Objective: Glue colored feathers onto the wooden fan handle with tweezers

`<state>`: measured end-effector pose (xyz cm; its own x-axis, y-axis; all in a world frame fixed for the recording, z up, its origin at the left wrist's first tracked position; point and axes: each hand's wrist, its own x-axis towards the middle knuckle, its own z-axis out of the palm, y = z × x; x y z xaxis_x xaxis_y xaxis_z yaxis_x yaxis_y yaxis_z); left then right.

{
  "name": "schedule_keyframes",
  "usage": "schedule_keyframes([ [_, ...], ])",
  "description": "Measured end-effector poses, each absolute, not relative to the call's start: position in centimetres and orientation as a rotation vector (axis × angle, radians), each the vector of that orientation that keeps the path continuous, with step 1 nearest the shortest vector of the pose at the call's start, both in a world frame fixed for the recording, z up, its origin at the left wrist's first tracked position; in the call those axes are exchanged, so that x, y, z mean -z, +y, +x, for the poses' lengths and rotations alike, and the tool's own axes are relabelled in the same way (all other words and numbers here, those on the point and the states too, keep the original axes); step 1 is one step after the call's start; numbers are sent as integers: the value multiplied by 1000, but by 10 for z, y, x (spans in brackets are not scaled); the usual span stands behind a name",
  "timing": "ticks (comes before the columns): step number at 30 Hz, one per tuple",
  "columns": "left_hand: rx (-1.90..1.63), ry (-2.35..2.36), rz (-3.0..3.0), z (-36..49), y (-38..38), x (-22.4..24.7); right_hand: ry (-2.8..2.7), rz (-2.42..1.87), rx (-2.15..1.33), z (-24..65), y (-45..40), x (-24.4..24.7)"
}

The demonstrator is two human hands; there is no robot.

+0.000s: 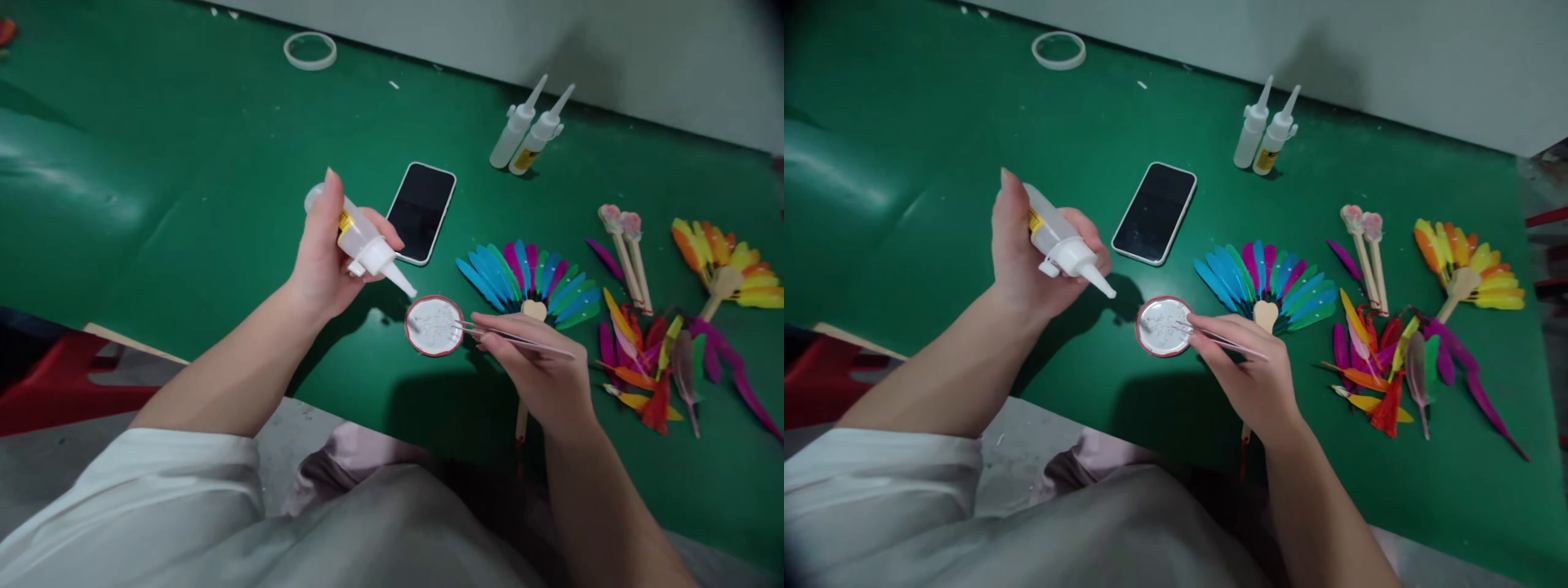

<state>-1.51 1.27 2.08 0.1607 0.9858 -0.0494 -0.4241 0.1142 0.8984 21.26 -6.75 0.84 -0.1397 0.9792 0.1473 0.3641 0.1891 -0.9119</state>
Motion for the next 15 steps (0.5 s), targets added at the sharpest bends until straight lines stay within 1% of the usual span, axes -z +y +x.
schedule_keyframes([
  [4, -1206, 806, 869, -16, 14, -20, -1686, -1297, -934, 208, -74, -10],
  [10, -1203, 775, 866, -18, 14, -22, -1877, -1249, -783, 202, -73, -5],
  [15, -1240, 757, 875, -17, 11, -23, -1861, -1241, -740, 204, -73, 0],
])
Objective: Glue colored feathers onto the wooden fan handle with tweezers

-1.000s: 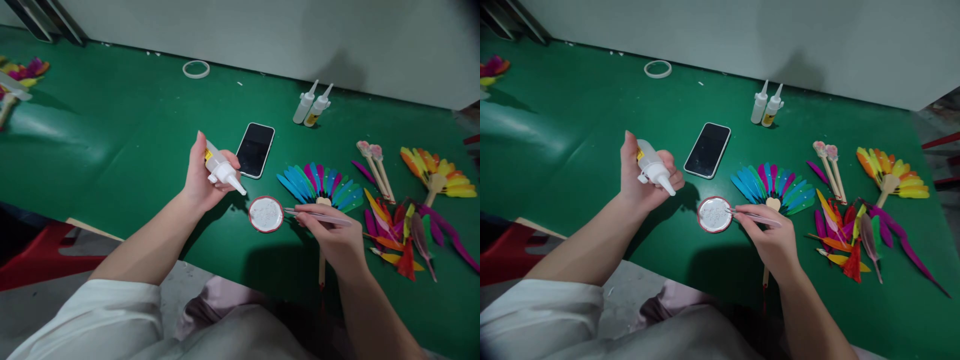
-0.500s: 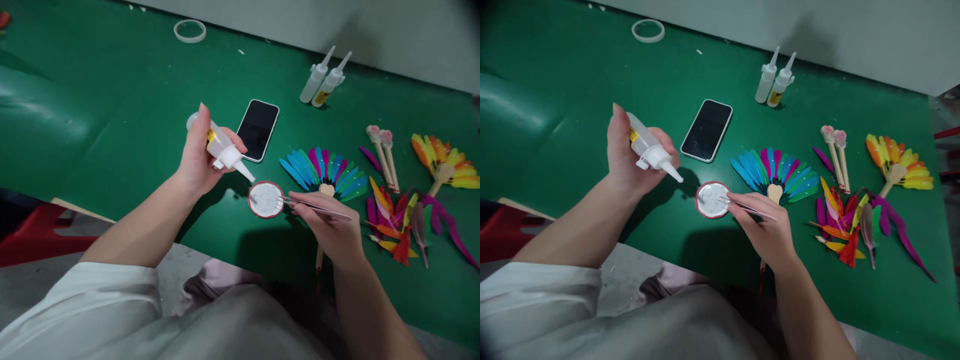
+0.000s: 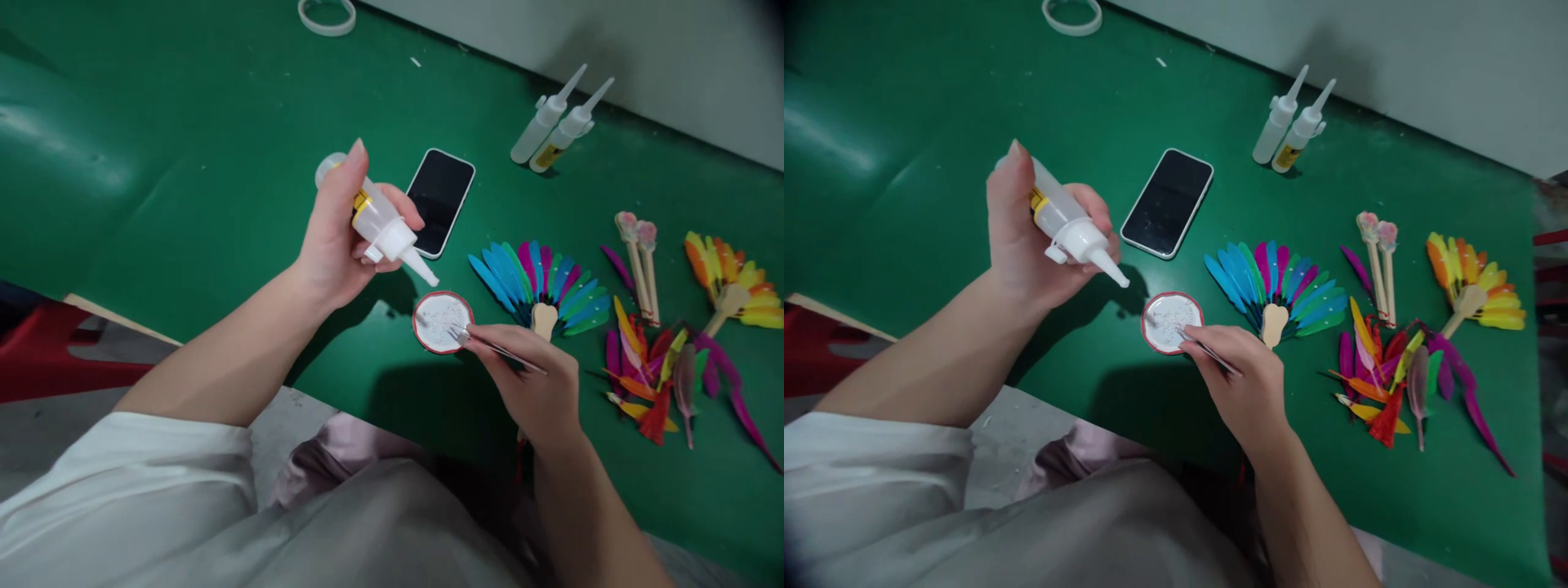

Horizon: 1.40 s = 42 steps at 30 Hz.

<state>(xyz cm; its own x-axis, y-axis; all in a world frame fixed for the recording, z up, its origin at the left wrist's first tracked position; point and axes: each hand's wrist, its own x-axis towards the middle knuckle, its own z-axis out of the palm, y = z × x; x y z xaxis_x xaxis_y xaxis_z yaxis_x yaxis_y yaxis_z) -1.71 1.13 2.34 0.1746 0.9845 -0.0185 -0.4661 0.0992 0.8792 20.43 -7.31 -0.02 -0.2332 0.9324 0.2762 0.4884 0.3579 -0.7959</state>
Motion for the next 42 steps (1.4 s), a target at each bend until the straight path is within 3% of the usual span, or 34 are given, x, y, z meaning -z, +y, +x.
schedule_keyframes([
  [42, -1211, 750, 858, -12, 9, -25, -2000, -1231, -686, 195, -74, 4],
])
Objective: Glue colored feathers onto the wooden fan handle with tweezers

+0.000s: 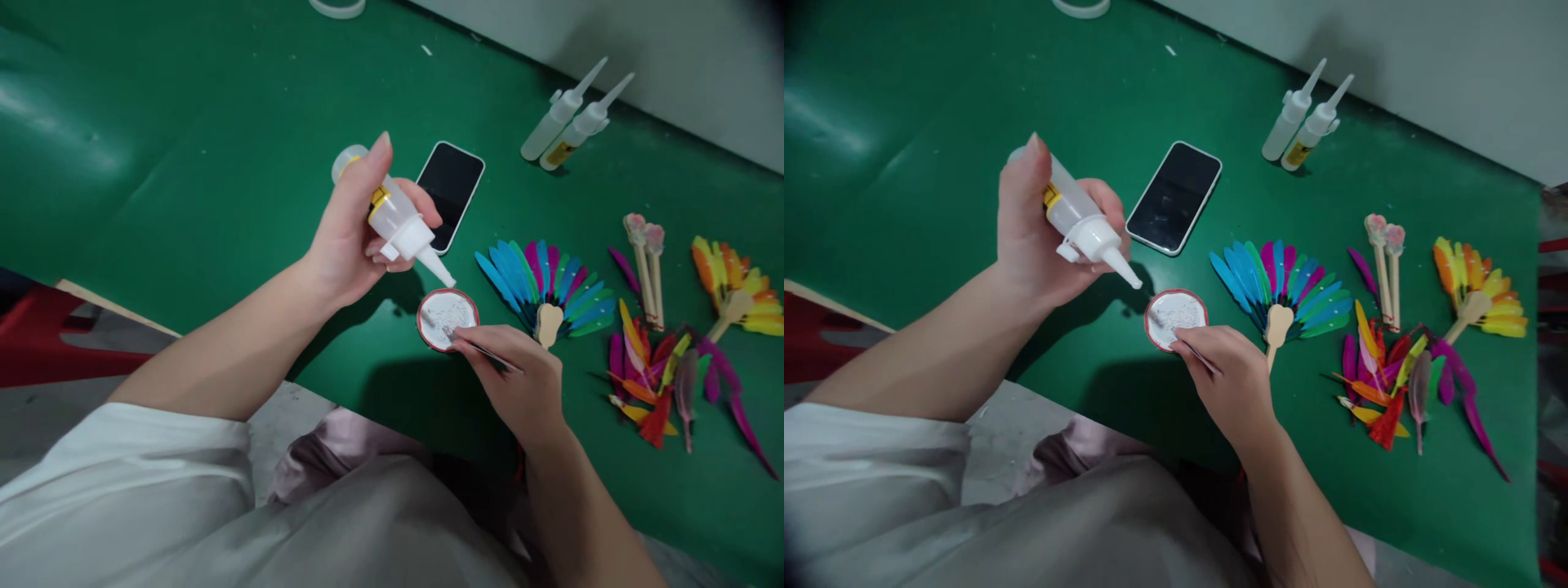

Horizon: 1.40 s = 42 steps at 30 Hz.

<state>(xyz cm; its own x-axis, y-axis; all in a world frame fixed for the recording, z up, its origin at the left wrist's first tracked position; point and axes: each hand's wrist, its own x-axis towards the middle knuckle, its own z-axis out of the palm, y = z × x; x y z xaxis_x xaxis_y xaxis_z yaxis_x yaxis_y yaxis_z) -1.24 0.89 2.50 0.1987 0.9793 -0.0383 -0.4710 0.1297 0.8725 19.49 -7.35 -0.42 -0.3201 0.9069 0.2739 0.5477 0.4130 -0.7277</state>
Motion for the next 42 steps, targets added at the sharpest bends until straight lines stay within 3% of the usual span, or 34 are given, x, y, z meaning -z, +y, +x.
schedule_keyframes([
  [20, -1094, 724, 671, 3, 5, -18, -1362, -1202, -761, 195, -74, -13],
  [42, -1050, 660, 656, 8, -2, -17, -1322, -1147, -750, 179, -75, -21],
])
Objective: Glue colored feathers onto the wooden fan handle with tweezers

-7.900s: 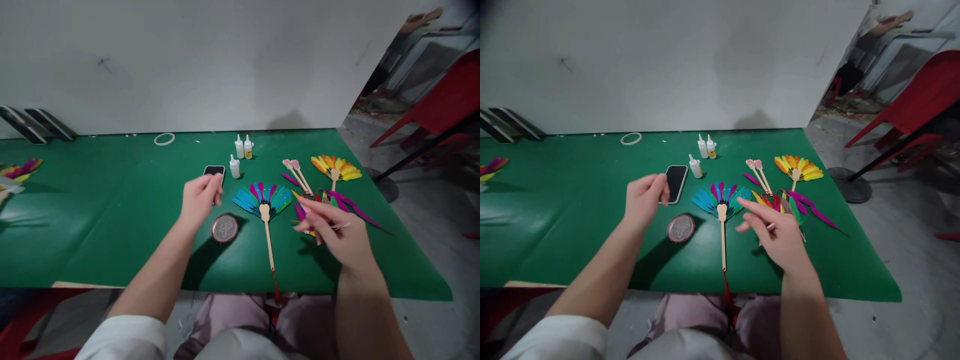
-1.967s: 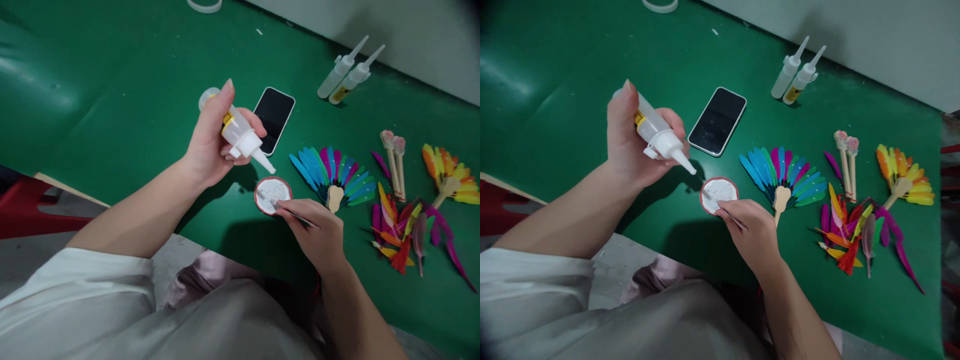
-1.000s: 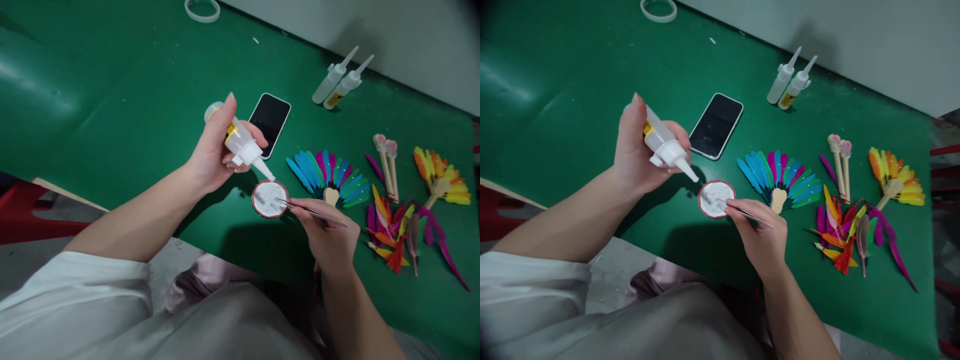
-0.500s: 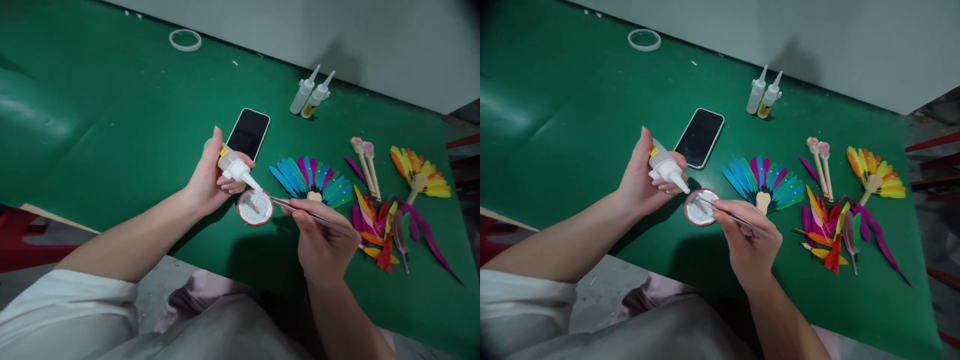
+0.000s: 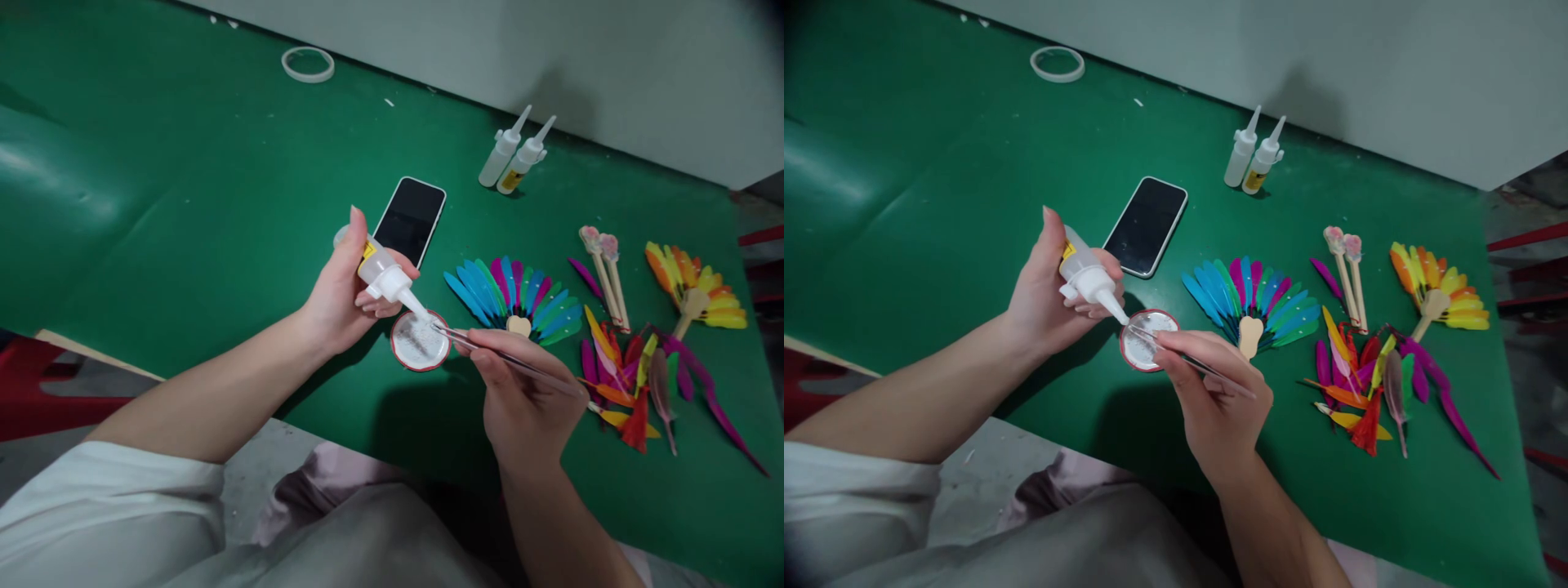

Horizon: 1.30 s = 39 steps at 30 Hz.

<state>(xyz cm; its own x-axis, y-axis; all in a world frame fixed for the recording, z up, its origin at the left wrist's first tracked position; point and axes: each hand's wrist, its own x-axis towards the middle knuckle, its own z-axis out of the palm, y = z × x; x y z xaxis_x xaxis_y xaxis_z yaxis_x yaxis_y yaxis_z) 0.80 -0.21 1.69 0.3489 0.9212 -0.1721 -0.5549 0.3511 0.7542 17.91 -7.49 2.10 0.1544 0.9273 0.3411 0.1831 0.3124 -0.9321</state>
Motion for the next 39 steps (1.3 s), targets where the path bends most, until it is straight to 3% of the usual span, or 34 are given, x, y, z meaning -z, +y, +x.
schedule_keyframes([
  [39, -1032, 705, 805, 6, -6, -15, -1257, -1082, -664, 177, -71, -20],
])
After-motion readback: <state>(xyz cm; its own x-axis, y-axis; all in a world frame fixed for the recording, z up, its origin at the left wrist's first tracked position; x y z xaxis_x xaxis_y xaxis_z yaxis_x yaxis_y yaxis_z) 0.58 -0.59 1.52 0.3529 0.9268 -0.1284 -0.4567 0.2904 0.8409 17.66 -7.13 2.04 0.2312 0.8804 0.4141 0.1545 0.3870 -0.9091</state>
